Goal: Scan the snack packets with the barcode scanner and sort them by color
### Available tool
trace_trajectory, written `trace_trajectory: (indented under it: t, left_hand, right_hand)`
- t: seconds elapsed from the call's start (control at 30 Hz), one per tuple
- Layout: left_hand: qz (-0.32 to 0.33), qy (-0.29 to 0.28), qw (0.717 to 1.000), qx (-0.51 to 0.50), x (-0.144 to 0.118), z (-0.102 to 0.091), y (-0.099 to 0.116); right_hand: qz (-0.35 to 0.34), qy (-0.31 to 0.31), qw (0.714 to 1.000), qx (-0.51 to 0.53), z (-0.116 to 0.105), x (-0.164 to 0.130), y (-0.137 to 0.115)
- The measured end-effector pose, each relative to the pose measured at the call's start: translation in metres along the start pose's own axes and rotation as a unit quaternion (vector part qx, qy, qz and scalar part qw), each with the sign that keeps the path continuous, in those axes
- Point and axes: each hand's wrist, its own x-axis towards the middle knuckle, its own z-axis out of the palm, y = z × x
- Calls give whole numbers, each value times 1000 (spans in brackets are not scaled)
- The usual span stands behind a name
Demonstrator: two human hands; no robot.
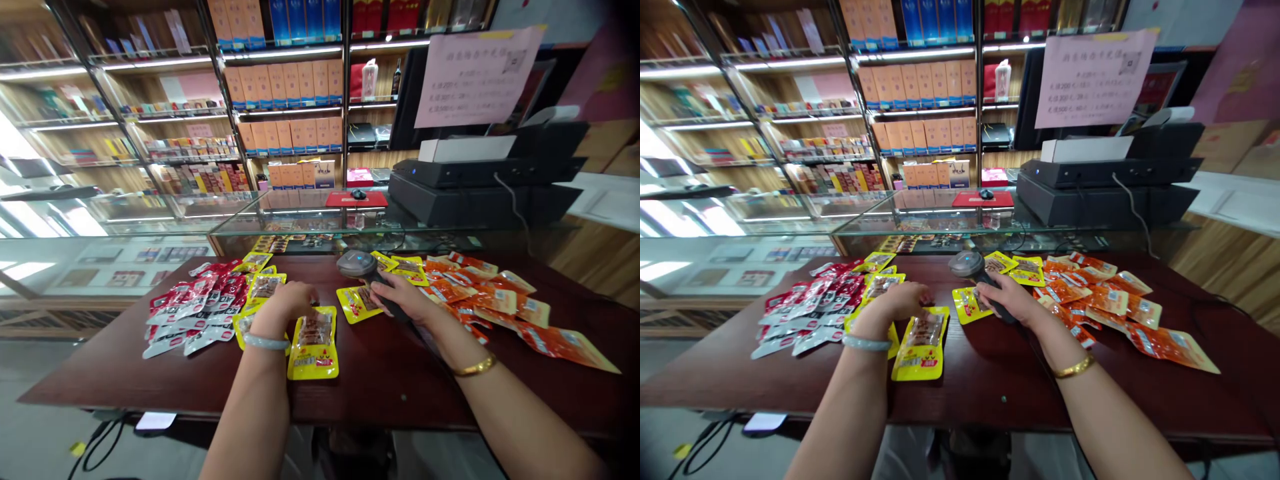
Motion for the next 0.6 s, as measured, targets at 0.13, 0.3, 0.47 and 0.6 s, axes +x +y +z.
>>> trace_trajectory:
  t: [0.13, 0.3, 0.47, 0.6]
  left_hand:
    - [-4, -25, 999, 33, 3, 1, 5]
    - [-53, 68, 994, -73, 21, 13, -3]
    - [-113, 249, 929, -251, 35, 17, -12]
    - [-115, 314, 891, -309, 39, 18, -5]
  right_hand:
    - [-5, -9, 1000, -20, 2, -1, -4]
    - [-8, -17, 1000, -23, 3, -3, -5]
    - [-10, -14, 999, -27, 4, -3, -3]
    - [-13, -32, 999, -27, 6, -3, -2]
